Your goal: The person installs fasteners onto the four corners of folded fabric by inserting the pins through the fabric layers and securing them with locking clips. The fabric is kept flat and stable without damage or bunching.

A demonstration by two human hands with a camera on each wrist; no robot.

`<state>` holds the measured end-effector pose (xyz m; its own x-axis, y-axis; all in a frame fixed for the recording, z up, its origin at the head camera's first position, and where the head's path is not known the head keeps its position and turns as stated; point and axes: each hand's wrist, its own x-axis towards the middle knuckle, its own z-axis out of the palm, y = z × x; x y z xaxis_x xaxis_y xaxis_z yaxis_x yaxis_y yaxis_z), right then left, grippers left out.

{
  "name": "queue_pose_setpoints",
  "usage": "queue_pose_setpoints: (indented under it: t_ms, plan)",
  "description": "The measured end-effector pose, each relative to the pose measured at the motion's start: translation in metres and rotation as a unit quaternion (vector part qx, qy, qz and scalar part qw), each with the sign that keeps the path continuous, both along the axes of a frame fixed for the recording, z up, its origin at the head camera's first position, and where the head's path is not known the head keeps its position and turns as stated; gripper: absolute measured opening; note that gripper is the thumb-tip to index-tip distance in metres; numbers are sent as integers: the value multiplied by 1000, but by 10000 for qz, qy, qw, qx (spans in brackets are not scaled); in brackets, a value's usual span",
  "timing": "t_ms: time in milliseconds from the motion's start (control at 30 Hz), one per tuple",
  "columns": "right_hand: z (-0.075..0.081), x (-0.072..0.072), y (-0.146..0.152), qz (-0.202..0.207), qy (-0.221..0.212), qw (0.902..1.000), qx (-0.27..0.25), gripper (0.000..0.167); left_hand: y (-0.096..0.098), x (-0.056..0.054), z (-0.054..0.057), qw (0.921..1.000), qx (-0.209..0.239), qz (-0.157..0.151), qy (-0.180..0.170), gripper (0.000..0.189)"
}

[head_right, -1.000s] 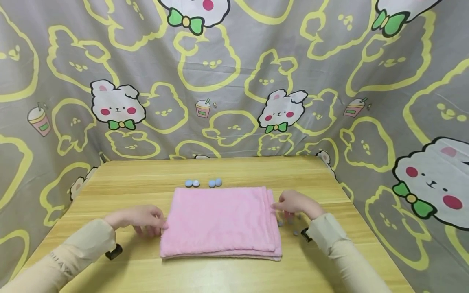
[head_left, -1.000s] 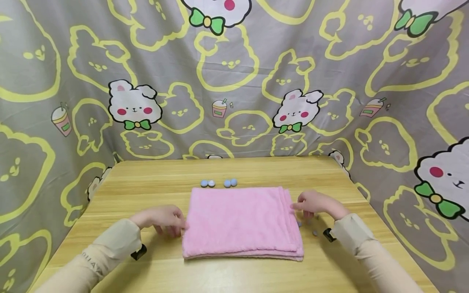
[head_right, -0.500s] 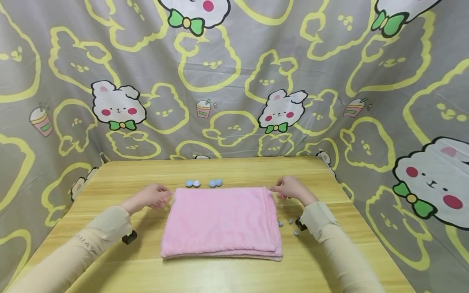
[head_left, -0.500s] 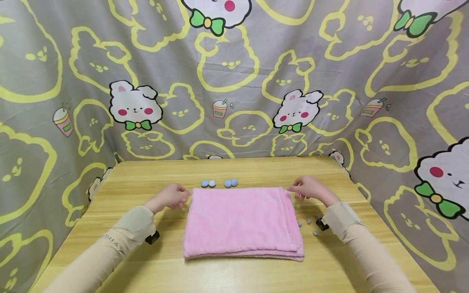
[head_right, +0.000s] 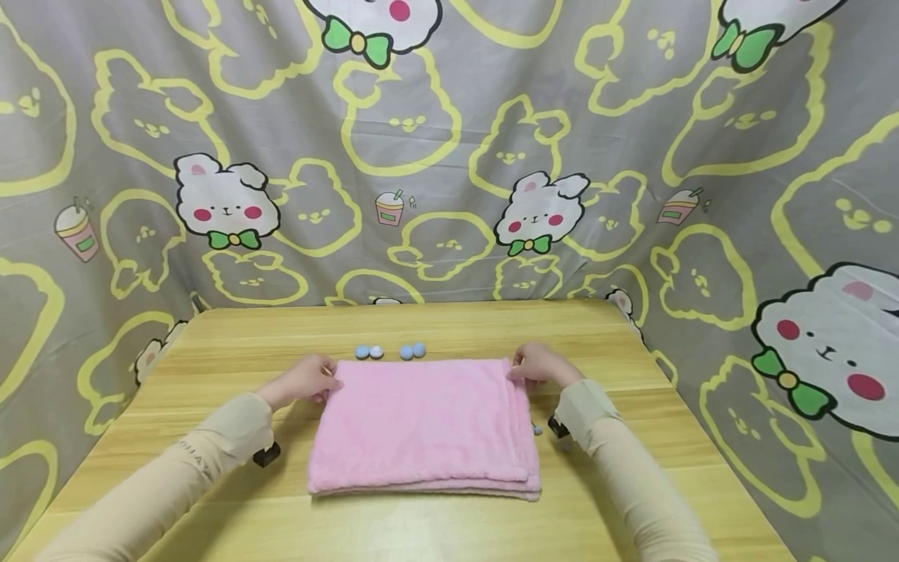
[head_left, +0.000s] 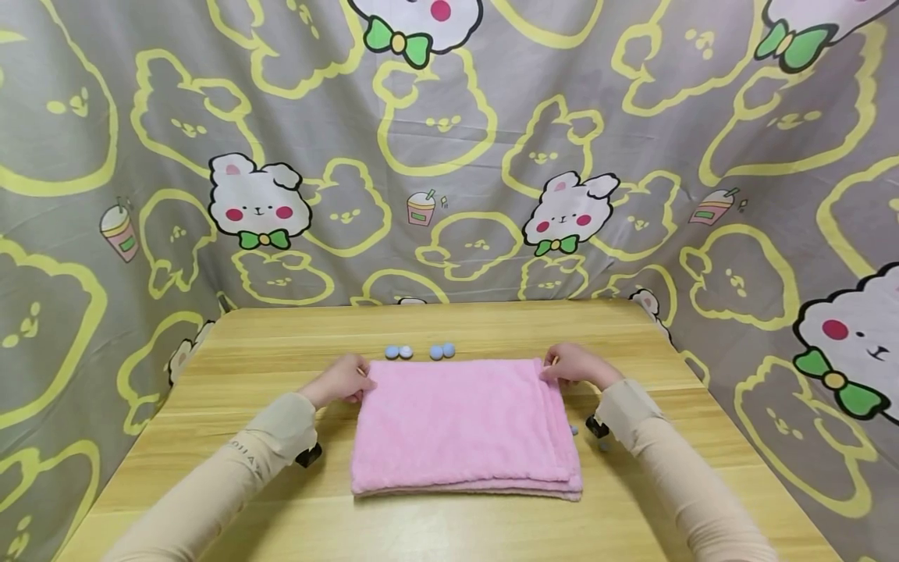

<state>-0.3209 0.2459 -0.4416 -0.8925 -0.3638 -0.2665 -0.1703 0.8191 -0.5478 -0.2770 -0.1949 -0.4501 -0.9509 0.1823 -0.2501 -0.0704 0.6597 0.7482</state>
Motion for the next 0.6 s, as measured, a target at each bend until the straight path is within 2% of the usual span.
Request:
queue_pose_setpoints:
  t_ms: [167,333,600]
  plan:
    - [-5,-3,-5,-19,234,9997,-2,15,-3,0,-6,9998,41,-116,124,18]
    - [-6,-9,-11,-38,565,9984,12,14,-10,0,-6,9998,-34,-150,144,19]
    - [-6,-15,-15,-117,817,9966,63,12,-13,-5,-8,9997,-85,-122,190,19]
